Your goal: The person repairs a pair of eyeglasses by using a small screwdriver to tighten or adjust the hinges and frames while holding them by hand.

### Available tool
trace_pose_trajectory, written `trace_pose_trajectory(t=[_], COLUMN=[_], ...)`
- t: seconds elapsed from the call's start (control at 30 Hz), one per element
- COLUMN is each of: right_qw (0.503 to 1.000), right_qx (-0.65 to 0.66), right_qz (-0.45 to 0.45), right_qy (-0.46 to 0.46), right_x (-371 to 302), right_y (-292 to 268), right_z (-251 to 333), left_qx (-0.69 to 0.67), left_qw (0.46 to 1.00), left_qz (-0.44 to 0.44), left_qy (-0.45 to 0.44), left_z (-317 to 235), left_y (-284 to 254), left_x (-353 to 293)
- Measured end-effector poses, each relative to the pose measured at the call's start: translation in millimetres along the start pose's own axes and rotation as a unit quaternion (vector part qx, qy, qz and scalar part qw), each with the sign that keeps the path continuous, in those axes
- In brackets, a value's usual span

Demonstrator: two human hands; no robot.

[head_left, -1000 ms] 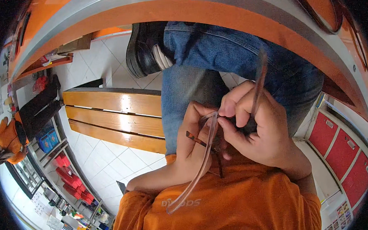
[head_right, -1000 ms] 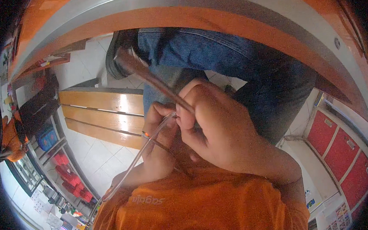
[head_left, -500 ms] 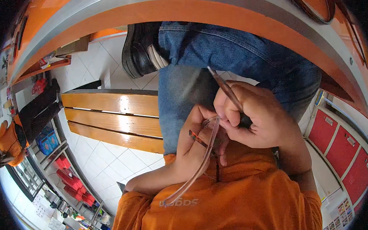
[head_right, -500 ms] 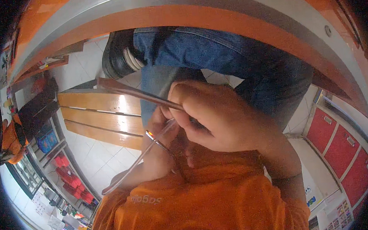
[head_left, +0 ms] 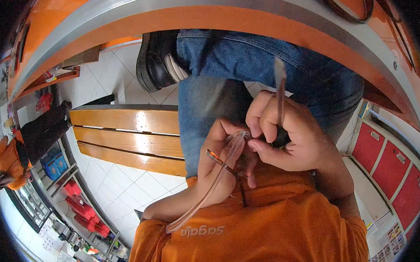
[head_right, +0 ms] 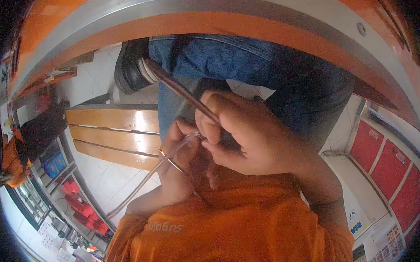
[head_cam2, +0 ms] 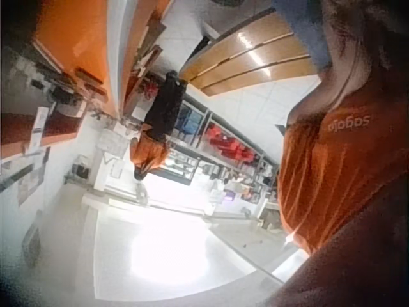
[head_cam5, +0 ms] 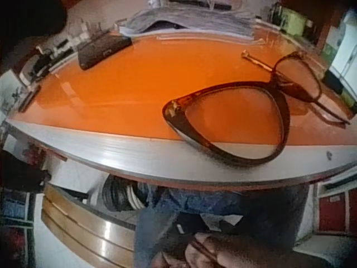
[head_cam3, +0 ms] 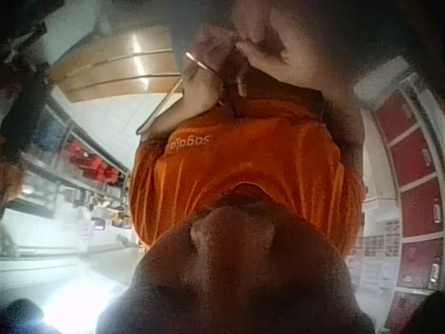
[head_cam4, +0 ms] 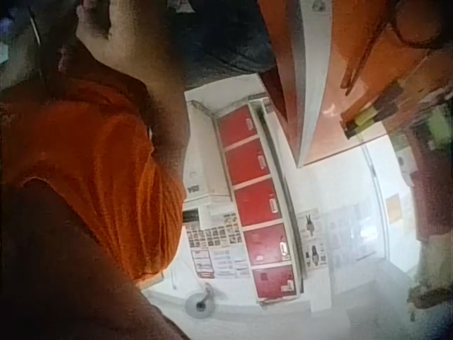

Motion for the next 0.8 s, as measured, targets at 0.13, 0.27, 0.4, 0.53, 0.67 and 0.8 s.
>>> trace_pose_trajectory(t=[0.13, 0.27, 0.4, 0.53, 0.67, 0.8], right_qw=[0.999, 0.999, 0.998, 0.996, 0.995, 0.991], right_qx=[-0.029, -0.036, -0.045, -0.086, -0.093, -0.127], right_qz=[-0.011, -0.023, -0.026, -0.002, -0.022, -0.043], right_qy=[-0.012, -0.009, -0.018, 0.007, 0.006, 0.030], right_x=[-2, -1, 4, 6, 8, 4], right_y=[-4, -4, -4, 0, 3, 10], right_z=[7, 8, 11, 11, 13, 14], left_qx=[-0.001, -0.001, 0.020, 0.034, 0.037, 0.008], left_qw=[1.000, 0.999, 1.000, 0.999, 0.999, 0.999], left_qz=[0.022, 0.032, -0.010, -0.008, -0.020, -0.051], left_qy=[0.009, 0.023, 0.004, 0.016, -0.001, -0.015], left_z=[1, 0, 3, 5, 7, 10], left_y=[2, 4, -1, -4, -8, -12], left_x=[-1, -1, -2, -1, -1, -1])
Point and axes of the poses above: each hand's wrist, its own x-axis towards the middle knuckle, its own y-axis out of the palm, z = x × y, the point moved 10 cm from there along x, towards the middle knuckle, and after that the axes turned 2 degrees about x, right-handed, at the moved point
